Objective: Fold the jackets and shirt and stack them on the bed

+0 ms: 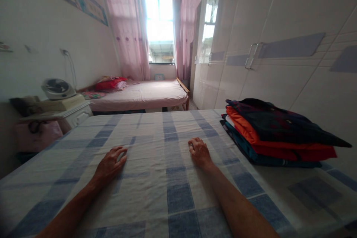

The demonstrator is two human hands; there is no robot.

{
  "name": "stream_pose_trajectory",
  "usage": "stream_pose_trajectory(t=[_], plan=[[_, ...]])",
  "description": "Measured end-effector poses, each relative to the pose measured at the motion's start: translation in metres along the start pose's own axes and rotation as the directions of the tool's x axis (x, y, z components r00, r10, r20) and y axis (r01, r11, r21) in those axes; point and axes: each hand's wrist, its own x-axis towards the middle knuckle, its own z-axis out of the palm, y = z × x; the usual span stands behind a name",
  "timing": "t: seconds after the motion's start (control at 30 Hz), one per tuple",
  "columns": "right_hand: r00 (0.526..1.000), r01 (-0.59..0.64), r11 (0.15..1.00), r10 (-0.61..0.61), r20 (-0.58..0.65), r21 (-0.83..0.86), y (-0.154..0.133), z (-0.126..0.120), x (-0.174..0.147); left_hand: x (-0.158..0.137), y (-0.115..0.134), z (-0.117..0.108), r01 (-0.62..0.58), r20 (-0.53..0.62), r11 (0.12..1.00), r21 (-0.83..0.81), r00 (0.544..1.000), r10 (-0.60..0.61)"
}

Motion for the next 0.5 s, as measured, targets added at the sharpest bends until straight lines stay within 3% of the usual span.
stream_pose_trajectory(t=[0.13,0.2,0.27,0.33,0.4,0.43,0.47,0.5], plan=[[0.998,0.036,0.998,-0.033,-0.054,0.048,-0.004,-0.013,0.004,0.0,0.002,0.0,0.003,-0.011,1.0,0.0,1.0,-0.003],[0.973,0.091,0.993,-0.074,-0.22,0.071,-0.007,-0.043,0.01,-0.001,0.003,0.0,0.009,-0.015,1.0,0.003,1.0,-0.009],[0.87,0.151,0.988,-0.123,-0.478,0.021,-0.004,-0.091,0.018,-0.001,0.003,0.0,0.014,-0.014,1.0,0.005,1.0,-0.013],[0.711,0.095,0.985,-0.171,-0.683,-0.147,0.01,-0.146,0.026,-0.001,0.003,-0.001,0.014,-0.013,1.0,0.004,1.0,-0.014],[0.595,-0.082,0.96,-0.167,-0.786,-0.266,0.037,-0.195,0.034,-0.001,0.003,-0.001,0.014,-0.012,1.0,-0.001,1.0,-0.014],[0.537,-0.229,0.937,-0.105,-0.837,-0.264,0.055,-0.212,0.036,-0.001,0.003,0.0,0.014,-0.011,1.0,-0.004,1.0,-0.014],[0.476,-0.401,0.892,0.01,-0.88,-0.207,0.074,-0.224,0.036,-0.001,0.003,0.0,0.014,-0.01,1.0,-0.009,1.0,-0.014],[0.467,-0.546,0.823,0.144,-0.873,-0.156,0.093,-0.229,0.035,-0.001,0.003,0.0,0.014,-0.01,1.0,-0.014,1.0,-0.014]])
